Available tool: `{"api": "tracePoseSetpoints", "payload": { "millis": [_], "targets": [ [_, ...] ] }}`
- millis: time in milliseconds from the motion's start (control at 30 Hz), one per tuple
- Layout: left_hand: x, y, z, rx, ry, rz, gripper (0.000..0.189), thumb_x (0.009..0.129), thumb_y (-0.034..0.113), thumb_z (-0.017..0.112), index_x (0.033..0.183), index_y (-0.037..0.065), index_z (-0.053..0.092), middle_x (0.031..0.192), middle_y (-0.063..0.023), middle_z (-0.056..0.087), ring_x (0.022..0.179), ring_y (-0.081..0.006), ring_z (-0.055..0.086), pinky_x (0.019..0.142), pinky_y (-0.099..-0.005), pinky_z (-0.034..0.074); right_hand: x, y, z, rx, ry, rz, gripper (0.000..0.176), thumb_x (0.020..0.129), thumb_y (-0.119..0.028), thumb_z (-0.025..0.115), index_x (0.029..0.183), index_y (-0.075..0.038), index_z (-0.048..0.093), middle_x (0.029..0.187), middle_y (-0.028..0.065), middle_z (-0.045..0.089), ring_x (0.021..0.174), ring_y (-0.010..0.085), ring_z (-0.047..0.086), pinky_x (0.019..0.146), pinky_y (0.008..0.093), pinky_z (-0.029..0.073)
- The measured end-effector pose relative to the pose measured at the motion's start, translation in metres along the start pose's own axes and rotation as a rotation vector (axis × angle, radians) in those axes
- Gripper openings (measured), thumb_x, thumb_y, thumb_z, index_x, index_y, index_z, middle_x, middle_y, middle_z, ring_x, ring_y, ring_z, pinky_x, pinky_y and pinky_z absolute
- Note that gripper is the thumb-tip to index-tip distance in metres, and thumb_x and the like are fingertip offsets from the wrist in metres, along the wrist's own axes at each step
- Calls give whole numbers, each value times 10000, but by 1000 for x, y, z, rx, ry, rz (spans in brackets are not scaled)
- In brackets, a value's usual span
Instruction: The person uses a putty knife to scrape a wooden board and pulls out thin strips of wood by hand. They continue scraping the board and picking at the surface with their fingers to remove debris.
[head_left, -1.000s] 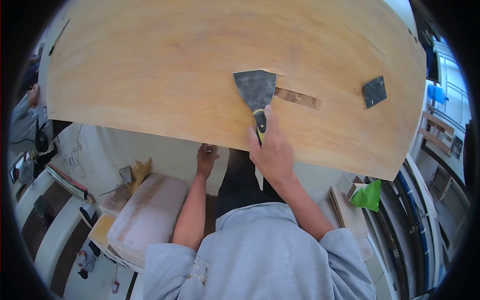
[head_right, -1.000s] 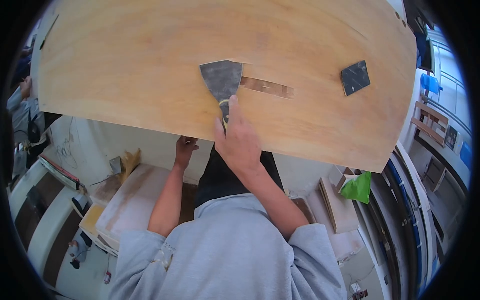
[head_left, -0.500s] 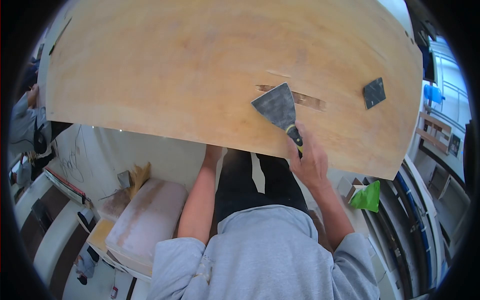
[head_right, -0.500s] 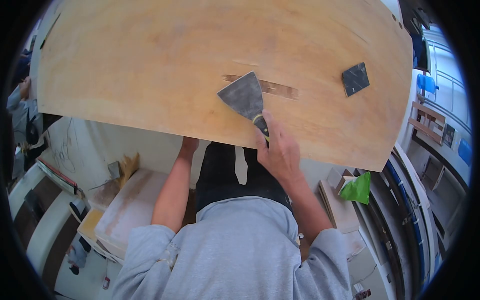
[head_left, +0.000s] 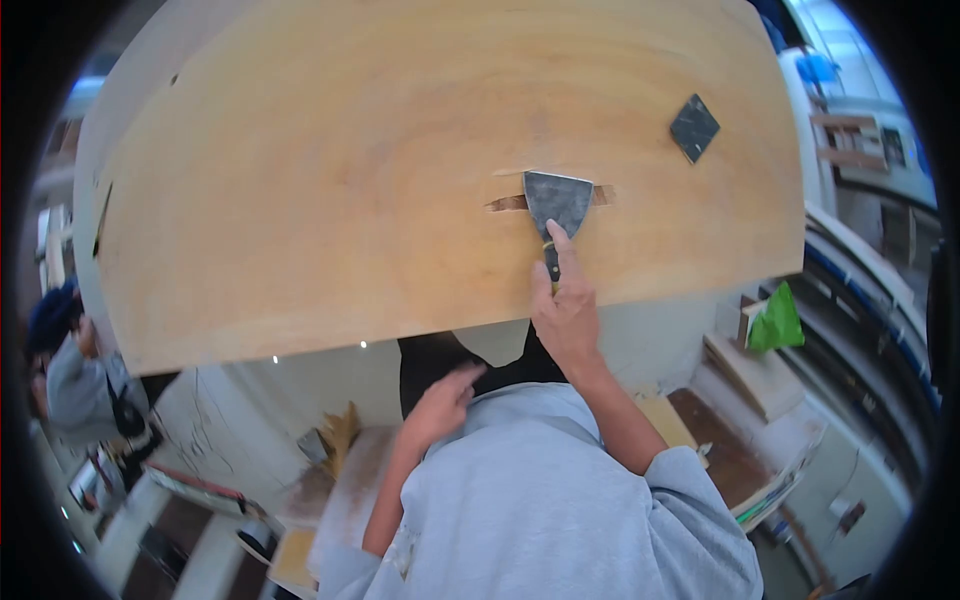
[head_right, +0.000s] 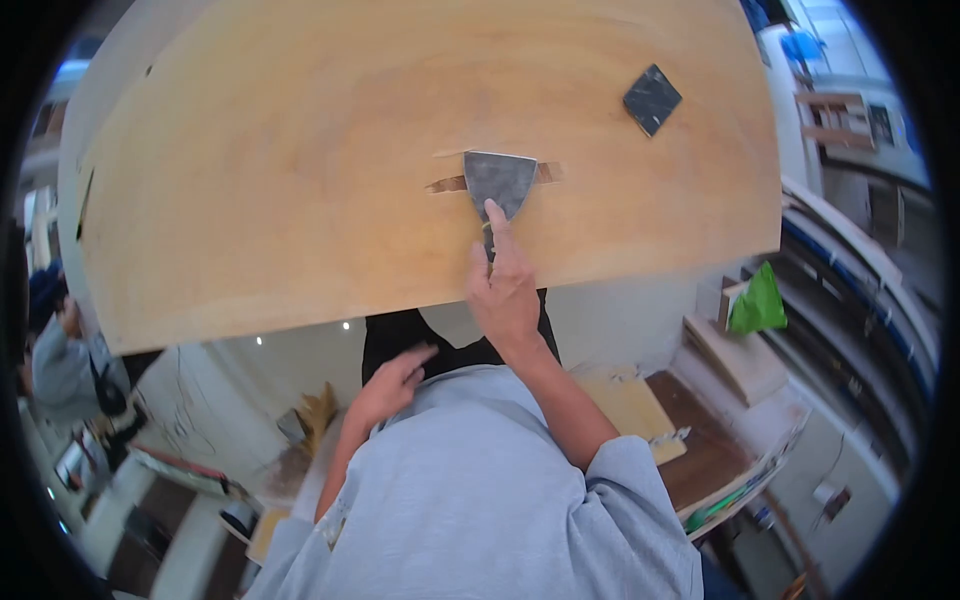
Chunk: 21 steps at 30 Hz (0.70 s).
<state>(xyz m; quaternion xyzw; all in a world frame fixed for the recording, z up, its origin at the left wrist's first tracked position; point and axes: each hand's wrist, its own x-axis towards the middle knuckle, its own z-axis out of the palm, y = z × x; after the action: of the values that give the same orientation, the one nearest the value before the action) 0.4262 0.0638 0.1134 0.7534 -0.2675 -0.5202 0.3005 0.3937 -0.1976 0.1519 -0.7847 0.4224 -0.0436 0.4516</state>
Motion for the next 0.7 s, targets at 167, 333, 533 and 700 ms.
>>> {"api": "tracePoseSetpoints", "payload": {
  "millis": [167,333,533,700],
  "targets": [
    [-15,54,-120,-126,13,172,318,993,47,721,1308,34,758,1212,-188,779,1090,-370,743,956,-425,582,-13,-40,49,-123,199,241,538,1111,-202,555,1641,-138,488,1263,291,731,971,531,712,837,573,566],
    [88,54,-185,323,285,683,311,953,71,781,1264,72,762,1236,-155,744,1158,-396,666,996,-476,522,-19,-49,105,-178,482,168,504,1118,-222,545,1619,-162,542,1154,238,740,974,486,730,818,578,574],
    [196,87,-185,403,356,945,446,939,103,796,1375,110,704,1431,-135,654,1356,-380,588,1224,-523,413,8,-57,115,-186,587,294,483,1104,-242,565,1584,-196,595,1029,211,737,928,466,736,789,565,585],
    [213,79,-171,456,428,957,491,952,178,806,1419,100,675,1456,-125,633,1380,-367,565,1269,-549,364,3,-29,95,-288,589,180,484,1070,-259,609,1552,-292,634,937,179,734,849,447,740,739,556,595]
  ]
}}
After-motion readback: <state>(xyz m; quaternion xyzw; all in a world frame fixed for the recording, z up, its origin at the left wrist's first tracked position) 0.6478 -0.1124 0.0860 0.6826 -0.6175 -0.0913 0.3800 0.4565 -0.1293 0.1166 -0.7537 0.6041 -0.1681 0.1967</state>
